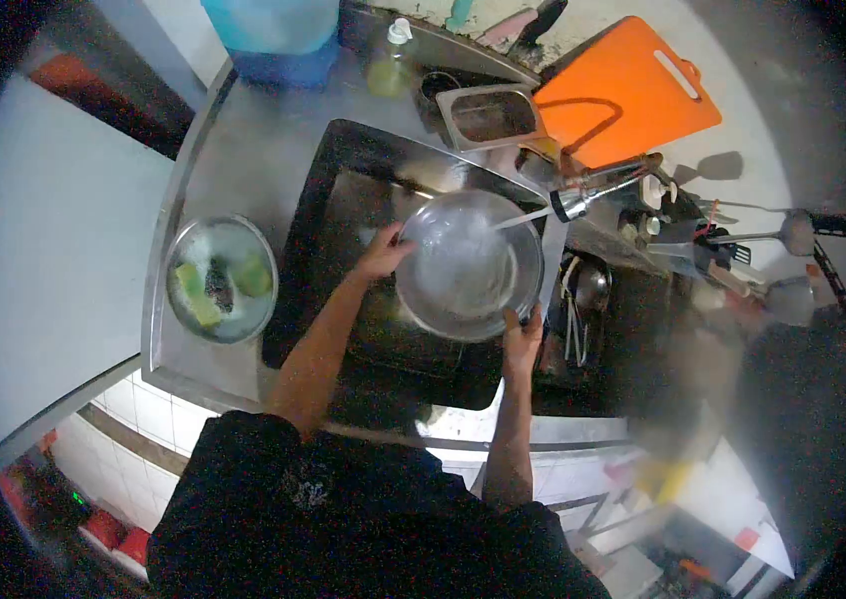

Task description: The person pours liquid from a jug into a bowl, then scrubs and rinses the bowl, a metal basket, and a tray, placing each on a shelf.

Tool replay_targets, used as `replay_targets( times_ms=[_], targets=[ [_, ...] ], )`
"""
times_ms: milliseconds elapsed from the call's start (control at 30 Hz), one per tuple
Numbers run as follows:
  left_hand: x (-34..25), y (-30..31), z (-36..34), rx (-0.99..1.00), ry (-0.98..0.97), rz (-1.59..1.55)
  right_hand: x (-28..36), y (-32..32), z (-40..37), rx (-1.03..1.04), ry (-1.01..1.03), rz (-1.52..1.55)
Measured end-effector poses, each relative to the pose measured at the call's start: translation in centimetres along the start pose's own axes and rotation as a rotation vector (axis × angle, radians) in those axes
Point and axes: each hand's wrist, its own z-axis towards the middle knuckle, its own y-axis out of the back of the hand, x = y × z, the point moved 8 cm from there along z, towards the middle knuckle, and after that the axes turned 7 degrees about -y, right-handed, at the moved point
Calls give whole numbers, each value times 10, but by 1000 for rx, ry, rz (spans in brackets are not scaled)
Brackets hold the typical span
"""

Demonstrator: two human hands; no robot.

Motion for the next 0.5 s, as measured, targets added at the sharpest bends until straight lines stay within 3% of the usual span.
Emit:
replay_targets(
  times_ms=[67,100,133,200,233,267,333,367,400,433,467,500],
  targets=[
    [-2,-5,10,-170,-258,46,15,-8,-8,-329,301,-53],
    [40,-19,19,-255,-373,-150,22,-18,-12,-415,342,-33],
    [41,-20,12,-255,-372,-150,22,-12,-12,-415,341,-34],
    [64,-22,9,-135,2,-177,9,6,10,-144,170,13],
    [124,-7,37,-192,-96,87,3,24,21,-51,296,-96],
    [119,-4,29,-183,-76,87,22,16,10,54,304,-19],
    [65,1,31,-83,-218,-170,52,-1,4,-148,216,-63],
    [63,4,34,-214,-285,-196,51,-4,3,-245,276,-201],
    [69,-6,32,-216,-288,-200,46,-11,4,-338,336,-339],
    [54,-15,13,-274,-160,-239,41,-25,3,-418,564,-395],
    [61,-21,2,-328,-26,-277,50,-26,-4,-417,564,-395],
    [68,-14,4,-329,-30,-279,37,-22,5,-265,229,-155]
  ],
)
